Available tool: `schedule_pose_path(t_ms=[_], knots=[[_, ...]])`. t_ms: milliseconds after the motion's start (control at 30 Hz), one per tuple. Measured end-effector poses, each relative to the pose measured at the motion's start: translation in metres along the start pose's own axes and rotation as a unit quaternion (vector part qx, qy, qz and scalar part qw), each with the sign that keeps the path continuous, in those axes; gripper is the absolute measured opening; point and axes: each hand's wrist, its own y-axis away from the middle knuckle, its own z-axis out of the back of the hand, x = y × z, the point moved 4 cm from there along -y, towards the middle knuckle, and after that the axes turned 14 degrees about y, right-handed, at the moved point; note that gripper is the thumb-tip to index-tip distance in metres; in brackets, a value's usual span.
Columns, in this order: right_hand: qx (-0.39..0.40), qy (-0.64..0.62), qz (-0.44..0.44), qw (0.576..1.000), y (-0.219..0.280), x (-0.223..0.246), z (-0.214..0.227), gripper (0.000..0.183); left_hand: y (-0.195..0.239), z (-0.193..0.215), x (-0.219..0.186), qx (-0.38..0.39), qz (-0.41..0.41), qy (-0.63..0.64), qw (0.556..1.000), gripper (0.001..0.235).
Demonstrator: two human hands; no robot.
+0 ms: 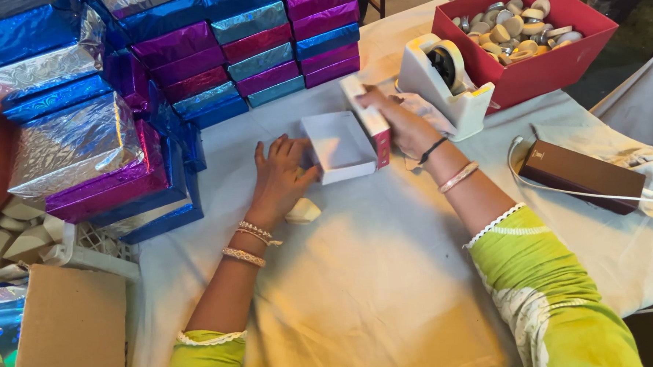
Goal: The person wraps small boxes in shiny metallic paper, secures them with tape, and stacks them. They then place small white blocks and round items into a small box, close it, and wrap it in holographic paper.
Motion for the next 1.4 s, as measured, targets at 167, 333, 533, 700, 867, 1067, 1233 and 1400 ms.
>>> schedule_pose_path(t_ms=[167, 333, 533, 700, 867, 1067, 1233, 1400], knots=[[-0.048, 0.042, 0.012, 0.998, -0.005, 0.004, 0.043, 0.059, 0.002, -0.002, 0.017, 0.038, 0.062, -0.003, 0.997, 0.044], [-0.226, 0.535, 0.163, 0.798, 0.024, 0.04, 0.055, 0.051, 0.005, 0.008, 0.041, 0.03, 0.036, 0.064, 0.997, 0.071], [-0.266, 0.72, 0.228, 0.599, 0.024, 0.021, 0.037, 0.03, 0.009, 0.015, 0.059, 0.11, 0.053, 0.05, 0.991, 0.063], [-0.22, 0.668, 0.226, 0.675, 0.045, 0.061, -0.002, 0.017, 0.003, 0.027, 0.061, 0.054, 0.061, 0.081, 0.993, 0.047], [-0.081, 0.654, 0.07, 0.749, 0.04, 0.047, -0.033, 0.05, -0.005, 0.046, 0.041, -0.063, 0.141, 0.174, 0.973, 0.052], [-0.072, 0.568, 0.162, 0.804, 0.018, 0.004, -0.043, 0.061, -0.013, 0.041, 0.032, -0.112, 0.008, 0.165, 0.98, 0.049], [-0.08, 0.503, 0.167, 0.844, 0.013, 0.002, -0.044, 0.065, -0.037, 0.026, 0.021, -0.069, -0.059, 0.156, 0.984, 0.05], [-0.086, 0.497, 0.19, 0.842, 0.008, -0.006, -0.041, 0.064, -0.068, 0.006, 0.011, -0.042, -0.005, 0.073, 0.996, 0.052]])
